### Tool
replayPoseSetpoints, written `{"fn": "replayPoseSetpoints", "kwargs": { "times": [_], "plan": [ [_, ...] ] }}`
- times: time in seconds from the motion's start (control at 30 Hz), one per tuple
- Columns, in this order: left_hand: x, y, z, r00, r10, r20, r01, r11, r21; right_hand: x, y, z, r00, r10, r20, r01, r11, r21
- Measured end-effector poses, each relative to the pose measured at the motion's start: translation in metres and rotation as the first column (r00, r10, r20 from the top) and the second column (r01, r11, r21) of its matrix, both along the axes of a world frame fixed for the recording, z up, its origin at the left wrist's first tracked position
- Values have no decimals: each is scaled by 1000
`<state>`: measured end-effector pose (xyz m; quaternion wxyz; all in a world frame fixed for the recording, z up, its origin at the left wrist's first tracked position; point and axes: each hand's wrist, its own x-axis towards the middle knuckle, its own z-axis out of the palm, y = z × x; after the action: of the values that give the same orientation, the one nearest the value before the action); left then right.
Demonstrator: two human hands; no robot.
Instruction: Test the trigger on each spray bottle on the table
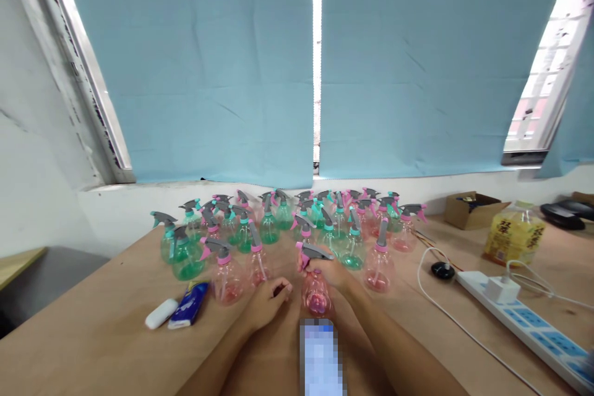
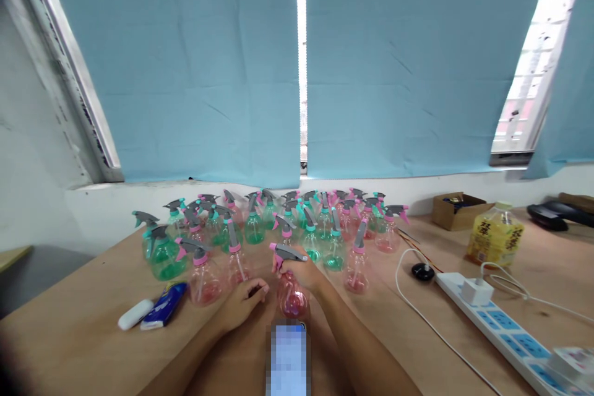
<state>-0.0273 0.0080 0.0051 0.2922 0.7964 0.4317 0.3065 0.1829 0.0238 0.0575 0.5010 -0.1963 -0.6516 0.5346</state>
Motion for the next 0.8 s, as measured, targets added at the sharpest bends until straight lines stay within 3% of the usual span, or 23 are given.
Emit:
{"fn": "replayPoseSetpoints", "kwargs": {
  "times": [0.6,0.7,0.8],
  "plan": [
    [-1,-3,1,1000,-12,-26,12,1000,16,-1,10,-15,1000,-24,11,24,1000,-7],
    [-1,-2,0,1000,-3,-27,4,1000,20,-5,11,-24,987,-159,-1,158,986,54],
    [-1,-1,-2,1000,-1,-16,1,1000,21,-10,9,-34,946,-320,-58,325,937,130]
  ]
}}
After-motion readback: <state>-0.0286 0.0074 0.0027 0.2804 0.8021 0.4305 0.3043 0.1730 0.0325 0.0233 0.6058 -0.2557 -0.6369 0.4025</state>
